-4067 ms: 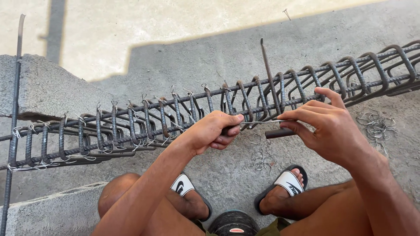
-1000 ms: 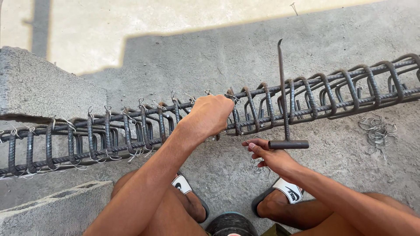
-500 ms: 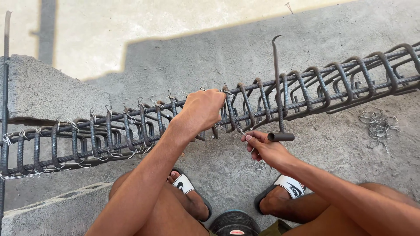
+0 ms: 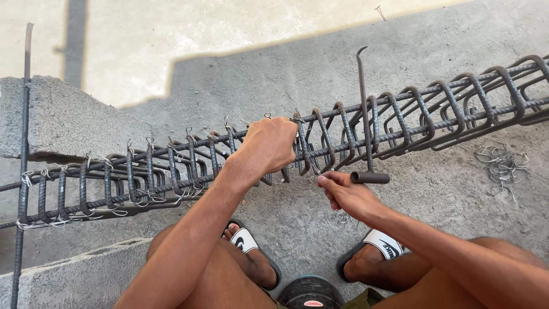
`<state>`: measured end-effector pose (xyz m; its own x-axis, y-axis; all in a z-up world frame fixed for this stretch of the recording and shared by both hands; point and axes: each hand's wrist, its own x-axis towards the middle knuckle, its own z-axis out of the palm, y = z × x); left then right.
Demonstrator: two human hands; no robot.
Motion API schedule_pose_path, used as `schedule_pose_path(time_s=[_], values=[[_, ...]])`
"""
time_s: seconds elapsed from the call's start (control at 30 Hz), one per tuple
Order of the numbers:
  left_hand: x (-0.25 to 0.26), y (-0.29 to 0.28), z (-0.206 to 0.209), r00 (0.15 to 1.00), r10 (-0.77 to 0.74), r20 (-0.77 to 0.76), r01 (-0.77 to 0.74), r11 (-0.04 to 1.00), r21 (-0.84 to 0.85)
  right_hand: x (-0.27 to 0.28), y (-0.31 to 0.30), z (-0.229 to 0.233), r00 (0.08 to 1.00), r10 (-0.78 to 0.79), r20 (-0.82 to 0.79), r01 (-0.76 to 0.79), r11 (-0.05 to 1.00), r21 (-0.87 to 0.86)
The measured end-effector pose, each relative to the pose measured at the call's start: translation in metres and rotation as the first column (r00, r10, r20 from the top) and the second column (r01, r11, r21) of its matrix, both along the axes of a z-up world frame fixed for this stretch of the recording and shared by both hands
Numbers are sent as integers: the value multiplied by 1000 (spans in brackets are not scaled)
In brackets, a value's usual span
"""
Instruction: The person ties a rebar cage using a wire tying tool and thin metal wires. They wrap the wire around the intersections of the rebar and twist it with the tool to secure the structure.
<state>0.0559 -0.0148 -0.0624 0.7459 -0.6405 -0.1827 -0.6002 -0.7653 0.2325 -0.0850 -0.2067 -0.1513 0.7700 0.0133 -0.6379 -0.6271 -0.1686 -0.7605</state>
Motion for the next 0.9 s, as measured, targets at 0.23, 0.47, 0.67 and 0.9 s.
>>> schedule_pose_path(time_s=[0.23,0.47,0.67,0.9], values=[[-9,3,-25,997,-26,76,28,999,-18,-3,5,26,996,54,72,-46,993,-104],[-30,-5,-24,943,-91,320,61,993,101,-3,13,61,981,166,100,-140,964,-226],[-56,-14,-11,901,-108,419,42,985,165,1,16,63,983,136,126,-109,975,-196],[-76,-17,-20,911,-65,407,4,989,147,10,20,69,986,103,131,-75,976,-206]])
